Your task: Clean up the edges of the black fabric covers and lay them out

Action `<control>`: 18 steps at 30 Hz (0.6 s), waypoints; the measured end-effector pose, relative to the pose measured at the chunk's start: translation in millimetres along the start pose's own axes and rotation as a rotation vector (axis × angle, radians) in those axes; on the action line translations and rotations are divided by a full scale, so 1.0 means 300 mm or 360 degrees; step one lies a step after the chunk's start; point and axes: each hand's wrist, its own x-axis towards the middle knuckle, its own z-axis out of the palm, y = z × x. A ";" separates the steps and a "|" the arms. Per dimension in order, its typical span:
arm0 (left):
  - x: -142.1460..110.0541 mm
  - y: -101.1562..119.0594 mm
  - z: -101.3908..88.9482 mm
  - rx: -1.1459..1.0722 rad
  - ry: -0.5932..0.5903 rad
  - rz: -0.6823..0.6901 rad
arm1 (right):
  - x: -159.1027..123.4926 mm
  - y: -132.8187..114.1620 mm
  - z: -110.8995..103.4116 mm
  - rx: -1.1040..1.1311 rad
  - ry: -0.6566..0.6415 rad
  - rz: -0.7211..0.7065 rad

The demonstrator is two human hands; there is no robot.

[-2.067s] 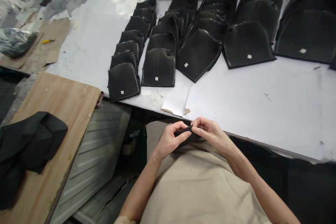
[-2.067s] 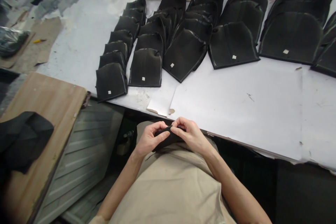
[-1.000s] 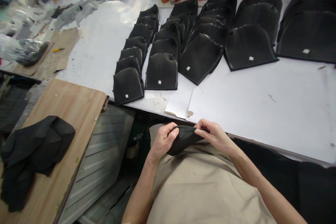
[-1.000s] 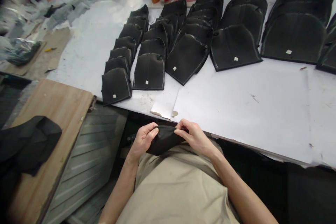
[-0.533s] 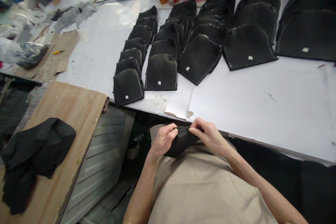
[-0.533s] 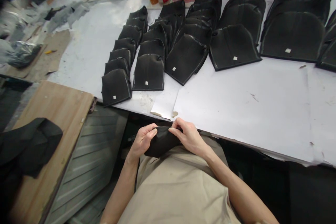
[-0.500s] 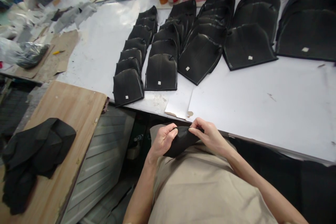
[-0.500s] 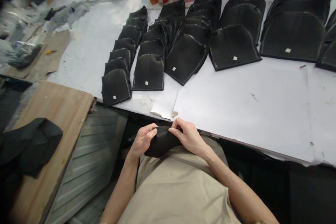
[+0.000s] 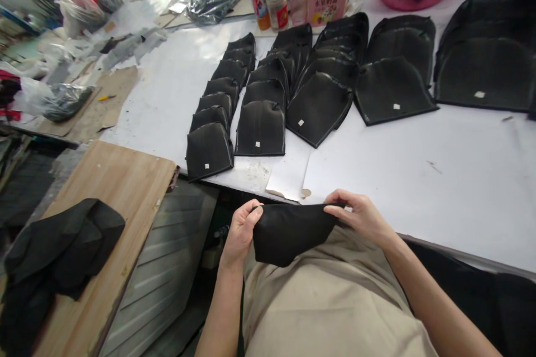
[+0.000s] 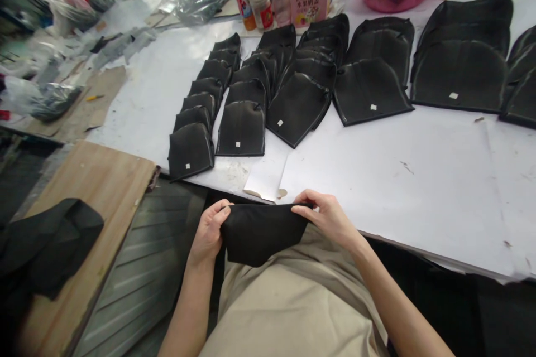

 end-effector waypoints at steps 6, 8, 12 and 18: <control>0.011 -0.031 0.021 -0.0317 0.0103 -0.0029 | -0.010 0.042 0.045 0.0806 0.0248 0.0283; 0.010 -0.037 0.035 -0.0409 0.0173 -0.0022 | -0.009 0.032 0.083 0.1091 0.0376 0.0415; 0.003 -0.042 0.059 -0.0513 0.0343 -0.0008 | 0.001 0.011 0.114 0.1336 0.0521 0.0583; -0.013 -0.056 0.075 -0.0255 0.0517 -0.0065 | 0.010 0.019 0.116 0.1063 0.0612 0.0487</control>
